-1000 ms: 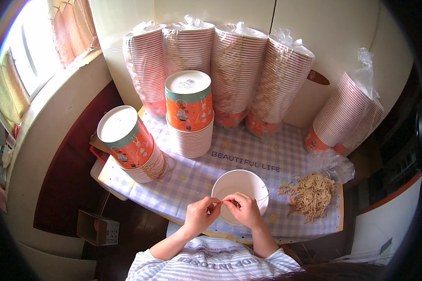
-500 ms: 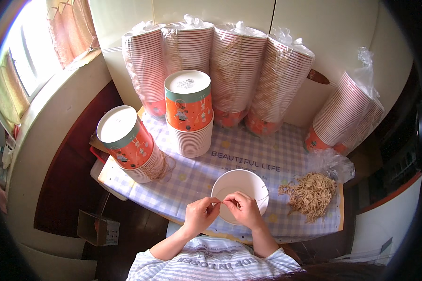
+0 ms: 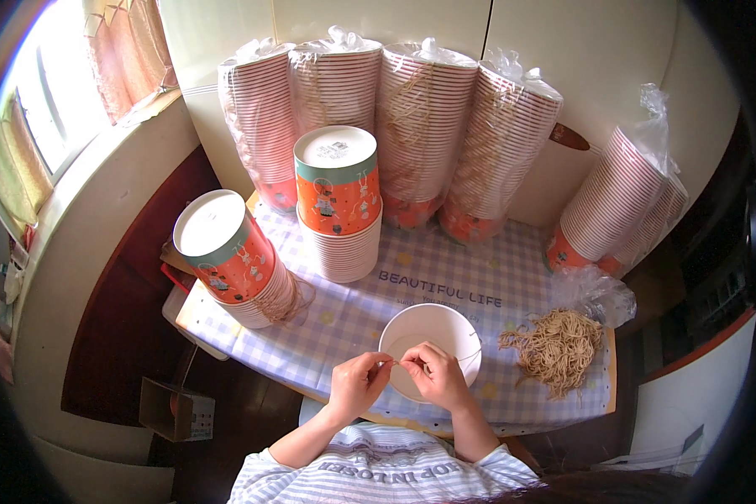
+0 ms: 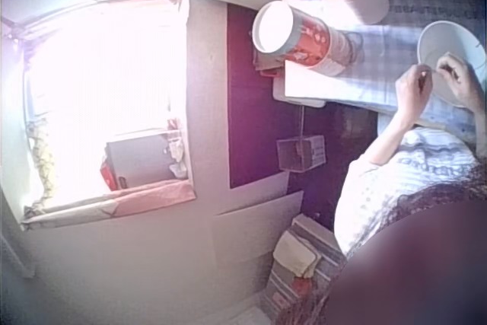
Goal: The recorder is organizing stacks of printed paper bowls and using rubber bands to bundle them together at a workstation.
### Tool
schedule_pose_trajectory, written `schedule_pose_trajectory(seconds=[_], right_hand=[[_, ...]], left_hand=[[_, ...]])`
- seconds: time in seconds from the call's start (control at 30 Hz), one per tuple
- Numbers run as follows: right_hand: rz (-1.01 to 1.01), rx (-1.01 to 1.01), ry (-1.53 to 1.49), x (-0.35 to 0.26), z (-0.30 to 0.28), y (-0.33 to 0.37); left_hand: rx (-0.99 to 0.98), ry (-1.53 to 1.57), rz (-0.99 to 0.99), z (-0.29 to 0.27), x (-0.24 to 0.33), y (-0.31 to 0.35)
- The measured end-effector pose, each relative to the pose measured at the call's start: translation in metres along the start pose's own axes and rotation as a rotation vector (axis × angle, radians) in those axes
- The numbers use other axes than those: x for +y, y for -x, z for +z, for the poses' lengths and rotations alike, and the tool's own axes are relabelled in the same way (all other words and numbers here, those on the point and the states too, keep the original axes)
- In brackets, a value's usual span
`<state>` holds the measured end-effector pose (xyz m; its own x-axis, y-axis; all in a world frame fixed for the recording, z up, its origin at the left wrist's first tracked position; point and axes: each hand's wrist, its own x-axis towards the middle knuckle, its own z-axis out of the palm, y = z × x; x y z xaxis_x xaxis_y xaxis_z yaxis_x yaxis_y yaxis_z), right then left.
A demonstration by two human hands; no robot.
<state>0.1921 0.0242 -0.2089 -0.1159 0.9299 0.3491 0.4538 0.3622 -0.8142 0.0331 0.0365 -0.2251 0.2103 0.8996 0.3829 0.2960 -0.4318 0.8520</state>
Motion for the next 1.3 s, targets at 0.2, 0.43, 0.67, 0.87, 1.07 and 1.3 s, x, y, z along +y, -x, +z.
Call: schedule_pose_trajectory(seconds=[0.2,0.43,0.67,0.87,1.07,1.3], right_hand=[[0.021,-0.023,0.013,0.0001,-0.0003,0.0006],[-0.012,-0.046,0.019,0.0017,-0.001,0.0007],[0.008,-0.049,0.013,-0.0009,-0.0027,0.0005],[-0.04,-0.059,0.034,0.0001,-0.002,0.0004],[-0.066,-0.063,0.055,0.0017,-0.0018,0.0002],[-0.102,-0.065,0.065,-0.0003,-0.0025,-0.0019]], left_hand=[[0.002,-0.005,-0.006,-0.0003,-0.0004,-0.0001],[0.011,-0.006,-0.028,0.0016,-0.0034,0.0008],[0.002,0.006,-0.024,0.0009,-0.0025,0.0],[0.013,0.035,-0.048,0.001,-0.0038,0.0006],[-0.017,-0.08,-0.054,-0.0005,-0.0061,0.0009],[0.054,-0.121,0.05,0.0039,-0.0102,0.001]])
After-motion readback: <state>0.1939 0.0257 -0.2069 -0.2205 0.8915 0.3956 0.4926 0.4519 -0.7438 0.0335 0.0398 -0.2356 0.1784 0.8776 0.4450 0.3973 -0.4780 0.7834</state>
